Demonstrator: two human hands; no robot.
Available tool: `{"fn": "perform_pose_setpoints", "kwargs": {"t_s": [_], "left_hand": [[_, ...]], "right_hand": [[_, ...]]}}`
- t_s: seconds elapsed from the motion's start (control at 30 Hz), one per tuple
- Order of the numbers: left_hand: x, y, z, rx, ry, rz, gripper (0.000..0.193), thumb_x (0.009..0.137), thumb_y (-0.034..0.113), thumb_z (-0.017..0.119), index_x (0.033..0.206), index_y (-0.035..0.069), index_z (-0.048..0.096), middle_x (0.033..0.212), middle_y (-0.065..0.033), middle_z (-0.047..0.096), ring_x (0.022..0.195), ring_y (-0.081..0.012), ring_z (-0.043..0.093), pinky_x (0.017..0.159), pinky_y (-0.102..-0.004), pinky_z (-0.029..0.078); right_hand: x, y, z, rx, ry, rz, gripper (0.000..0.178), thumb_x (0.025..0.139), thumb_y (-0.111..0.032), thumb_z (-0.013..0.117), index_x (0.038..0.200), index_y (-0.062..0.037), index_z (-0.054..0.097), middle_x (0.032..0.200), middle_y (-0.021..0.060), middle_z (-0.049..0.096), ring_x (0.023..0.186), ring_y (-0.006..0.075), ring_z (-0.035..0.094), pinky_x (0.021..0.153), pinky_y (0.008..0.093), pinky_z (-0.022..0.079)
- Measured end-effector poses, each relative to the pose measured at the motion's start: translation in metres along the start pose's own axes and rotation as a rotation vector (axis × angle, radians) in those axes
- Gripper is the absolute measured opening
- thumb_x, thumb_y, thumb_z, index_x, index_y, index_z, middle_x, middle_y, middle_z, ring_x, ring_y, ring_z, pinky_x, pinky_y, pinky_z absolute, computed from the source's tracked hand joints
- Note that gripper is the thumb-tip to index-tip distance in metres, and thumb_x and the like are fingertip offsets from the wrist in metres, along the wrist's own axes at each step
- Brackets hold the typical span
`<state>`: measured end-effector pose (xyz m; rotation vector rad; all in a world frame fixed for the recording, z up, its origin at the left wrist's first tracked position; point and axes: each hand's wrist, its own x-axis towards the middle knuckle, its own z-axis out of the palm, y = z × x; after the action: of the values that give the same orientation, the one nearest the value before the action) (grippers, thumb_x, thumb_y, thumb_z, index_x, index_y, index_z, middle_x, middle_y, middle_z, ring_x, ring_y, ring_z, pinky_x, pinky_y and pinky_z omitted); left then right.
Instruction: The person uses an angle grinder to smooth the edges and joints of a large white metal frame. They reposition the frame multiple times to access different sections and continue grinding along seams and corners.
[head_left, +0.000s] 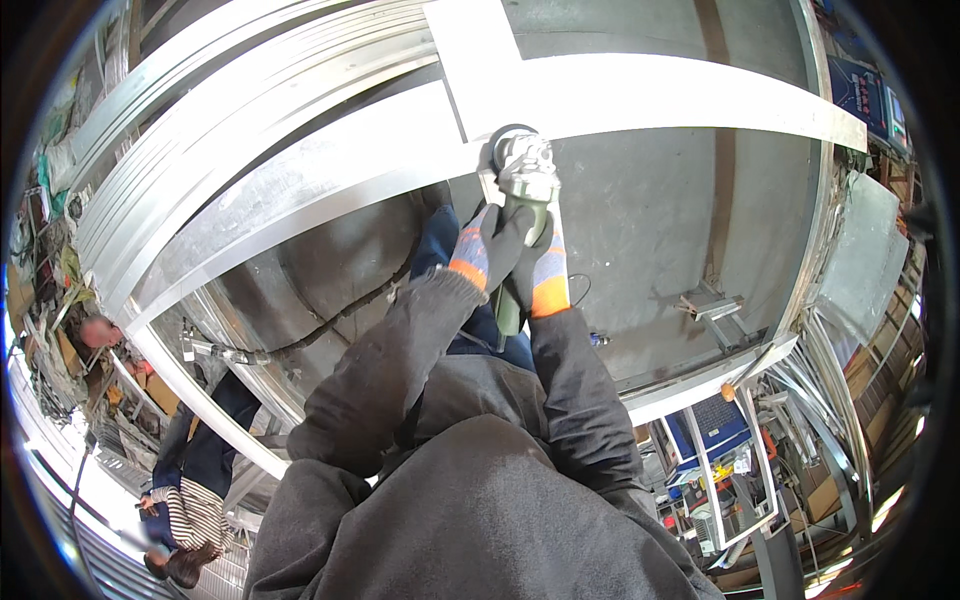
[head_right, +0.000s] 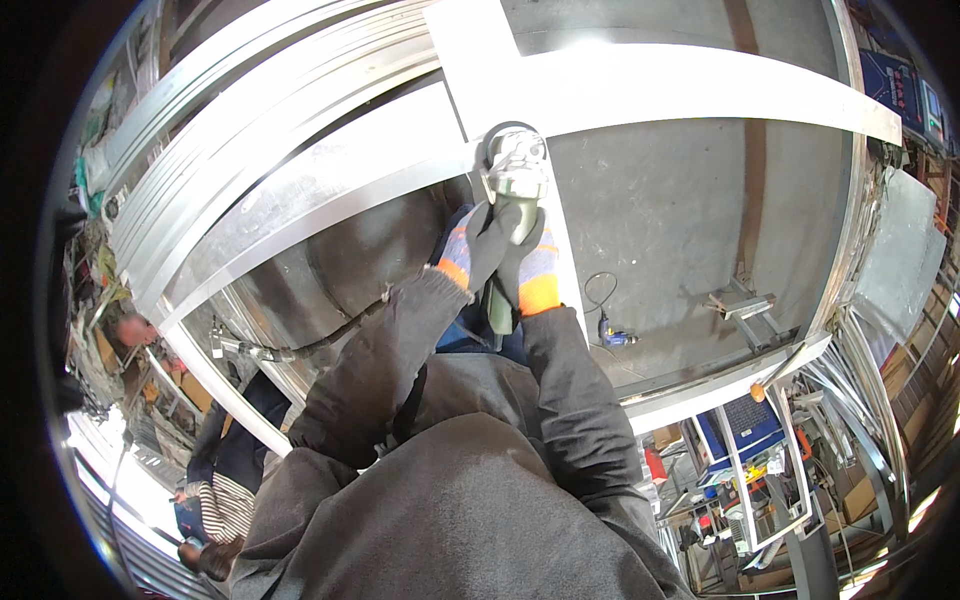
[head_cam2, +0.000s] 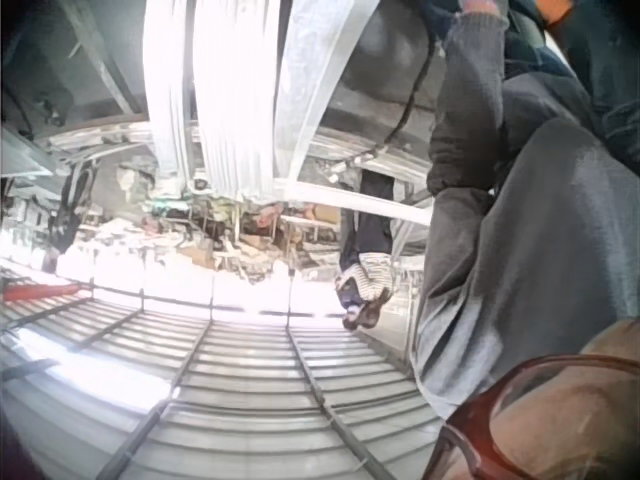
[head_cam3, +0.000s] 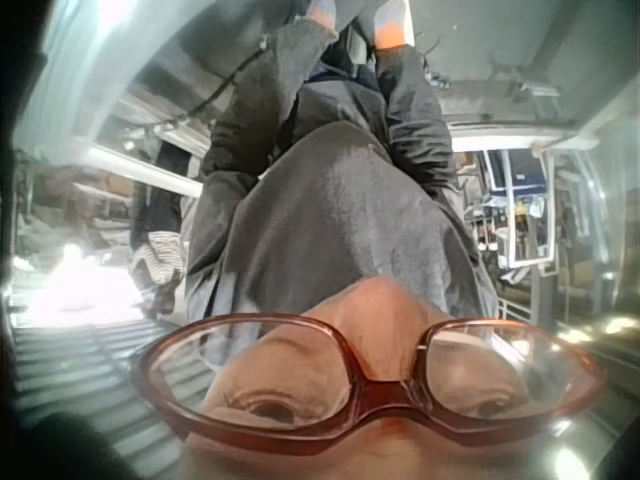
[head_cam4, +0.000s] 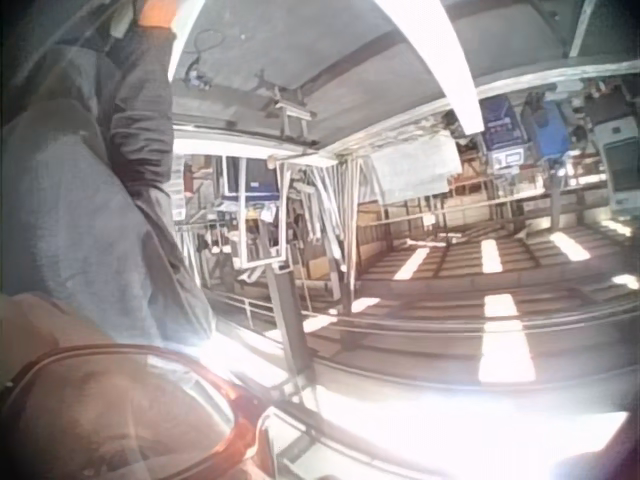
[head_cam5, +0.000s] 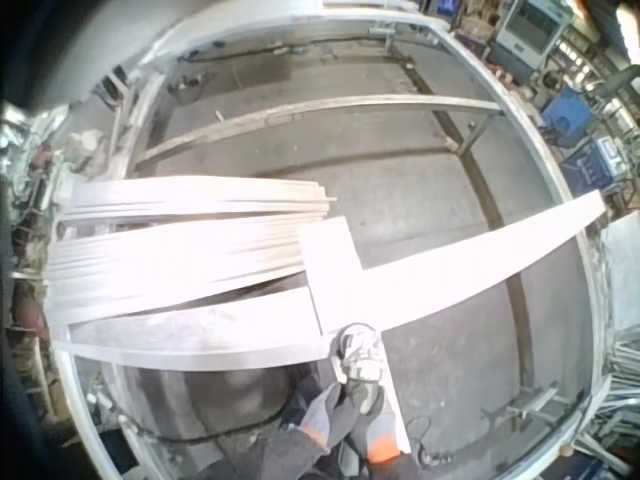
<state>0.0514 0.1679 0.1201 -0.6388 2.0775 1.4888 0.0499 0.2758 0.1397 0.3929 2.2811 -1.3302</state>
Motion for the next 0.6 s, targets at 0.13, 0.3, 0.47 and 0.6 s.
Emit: {"fn": "perform_pose_setpoints", "kwargs": {"t_s": [0.13, 0.3, 0.47, 0.6], "left_hand": [[-0.002, -0.006, 0.013, -0.019, -0.042, -0.025, 0.043, 0.094, 0.036, 0.063, 0.111, -0.004, 0.062, 0.103, -0.0223, 0.068, 0.091, -0.0249, 0.066, 0.078, -0.0356, 0.051], [-0.055, -0.012, -0.013, 0.034, 0.068, -0.035, 0.042, 0.096, 0.038, 0.058, 0.112, 0.000, 0.065, 0.100, -0.0194, 0.070, 0.098, -0.0287, 0.068, 0.081, -0.0370, 0.050], [-0.107, -0.014, -0.037, -0.478, -0.052, 0.166, 0.038, 0.097, 0.027, 0.061, 0.121, -0.002, 0.057, 0.105, -0.0128, 0.063, 0.100, -0.0200, 0.060, 0.090, -0.0324, 0.049], [-0.171, -0.021, -0.057, 0.381, 0.085, 0.559, 0.063, 0.097, 0.015, 0.054, 0.154, 0.004, 0.028, 0.139, -0.0228, 0.053, 0.125, -0.0373, 0.054, 0.109, -0.0421, 0.042]], "right_hand": [[-0.005, 0.009, -0.002, 0.045, -0.004, 0.067, 0.049, 0.093, -0.036, 0.059, 0.126, -0.0006, 0.055, 0.112, 0.0249, 0.067, 0.103, 0.0408, 0.065, 0.087, 0.0447, 0.051], [-0.050, -0.001, 0.005, -0.023, -0.114, 0.054, 0.049, 0.090, -0.035, 0.064, 0.125, -0.0019, 0.056, 0.119, 0.0251, 0.064, 0.113, 0.0397, 0.061, 0.094, 0.0420, 0.049], [-0.068, -0.026, 0.007, 0.380, -0.106, 0.112, 0.039, 0.090, -0.016, 0.069, 0.124, -0.0019, 0.060, 0.108, 0.0098, 0.066, 0.099, 0.0209, 0.063, 0.085, 0.0342, 0.052], [-0.067, -0.040, 0.007, 0.812, -0.070, 0.056, 0.024, 0.083, -0.016, 0.072, 0.095, -0.0041, 0.056, 0.081, 0.0102, 0.062, 0.071, 0.0211, 0.064, 0.059, 0.0337, 0.054]]}}
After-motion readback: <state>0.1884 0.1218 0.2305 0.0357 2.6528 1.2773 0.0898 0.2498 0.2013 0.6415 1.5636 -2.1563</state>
